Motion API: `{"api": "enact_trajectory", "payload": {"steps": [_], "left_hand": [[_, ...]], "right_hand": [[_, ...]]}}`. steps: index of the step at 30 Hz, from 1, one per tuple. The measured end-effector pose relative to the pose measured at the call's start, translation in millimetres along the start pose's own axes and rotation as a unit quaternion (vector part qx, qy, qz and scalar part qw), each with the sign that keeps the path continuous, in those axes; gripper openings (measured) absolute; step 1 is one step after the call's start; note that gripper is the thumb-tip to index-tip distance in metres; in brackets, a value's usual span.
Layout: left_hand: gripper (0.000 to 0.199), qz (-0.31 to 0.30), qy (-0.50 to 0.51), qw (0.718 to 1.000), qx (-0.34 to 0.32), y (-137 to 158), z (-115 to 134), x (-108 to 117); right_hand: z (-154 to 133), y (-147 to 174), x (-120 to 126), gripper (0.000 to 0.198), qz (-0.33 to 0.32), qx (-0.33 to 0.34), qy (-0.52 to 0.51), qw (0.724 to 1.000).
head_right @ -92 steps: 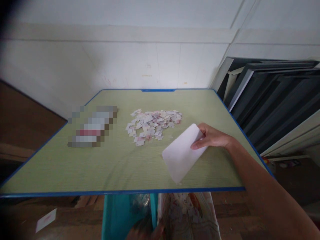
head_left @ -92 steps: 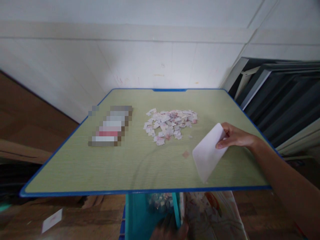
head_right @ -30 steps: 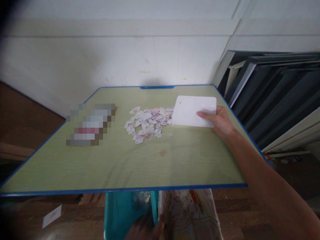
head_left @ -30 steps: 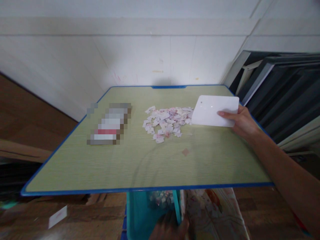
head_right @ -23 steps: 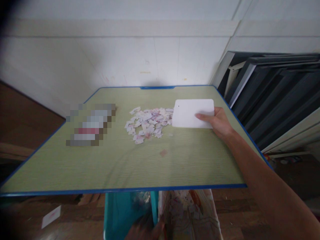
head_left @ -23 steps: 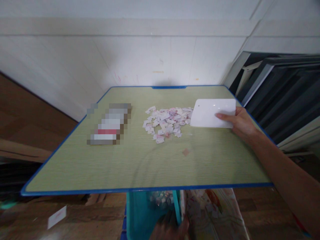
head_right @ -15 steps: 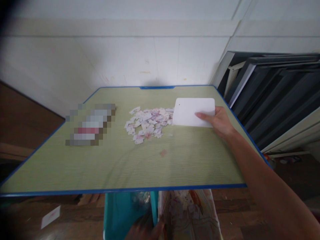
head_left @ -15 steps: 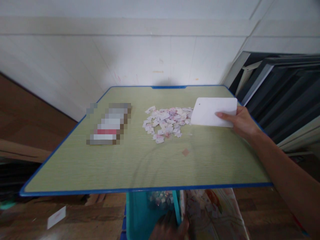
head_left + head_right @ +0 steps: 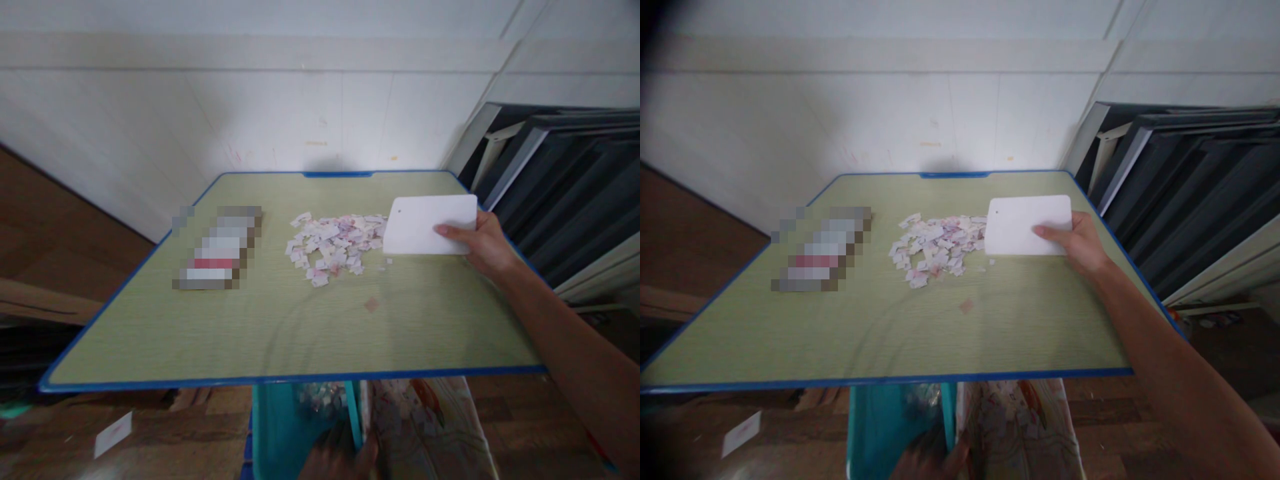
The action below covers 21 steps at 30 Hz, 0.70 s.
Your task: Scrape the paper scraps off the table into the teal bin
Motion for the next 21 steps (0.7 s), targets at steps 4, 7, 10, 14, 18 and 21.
{"api": "enact_trajectory", "payload": {"steps": [4, 7, 10, 14, 18, 21], "left_hand": [[0.031, -0.016, 0.016, 1.0, -0.008, 0.1, 0.7, -3.7], [0.035, -0.027, 0.015, 0.999, -0.011, 1.6, 1.3, -6.6], [0.037, -0.025, 0.008, 1.0, -0.015, 1.8, 1.7, -5.7], [0.033, -0.023, 0.013, 0.999, -0.025, 0.8, 2.3, -4.7], [0.029, -0.008, 0.019, 0.999, -0.024, 0.9, 2.6, -4.5], [0.028, 0.005, 0.011, 1.0, -0.02, 1.1, 2.7, -2.3]], "right_hand": [[-3.0, 0.9, 2.9, 0.029, 0.008, 0.001, -0.019, 1.0], [-2.9, 1.3, 2.4, 0.028, 0.002, -0.014, -0.021, 1.0], [-4.4, 2.0, 1.7, 0.026, -0.008, -0.025, -0.021, 0.999], [-4.7, 2.9, 2.9, 0.024, -0.019, -0.048, -0.017, 0.999], [-2.9, 2.3, 3.8, 0.021, -0.04, -0.067, 0.003, 0.997], [-2.3, 1.9, 5.0, 0.018, -0.048, -0.072, 0.018, 0.996]]}}
Point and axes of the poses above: each hand's wrist, its own y-axis away from the middle knuckle, its own x-axis out of the back of the hand, z = x × y, the point moved 7 cm from there along -y, towards the middle knuckle, and after that the axes turned 4 degrees about -z, right-handed, at the moved point
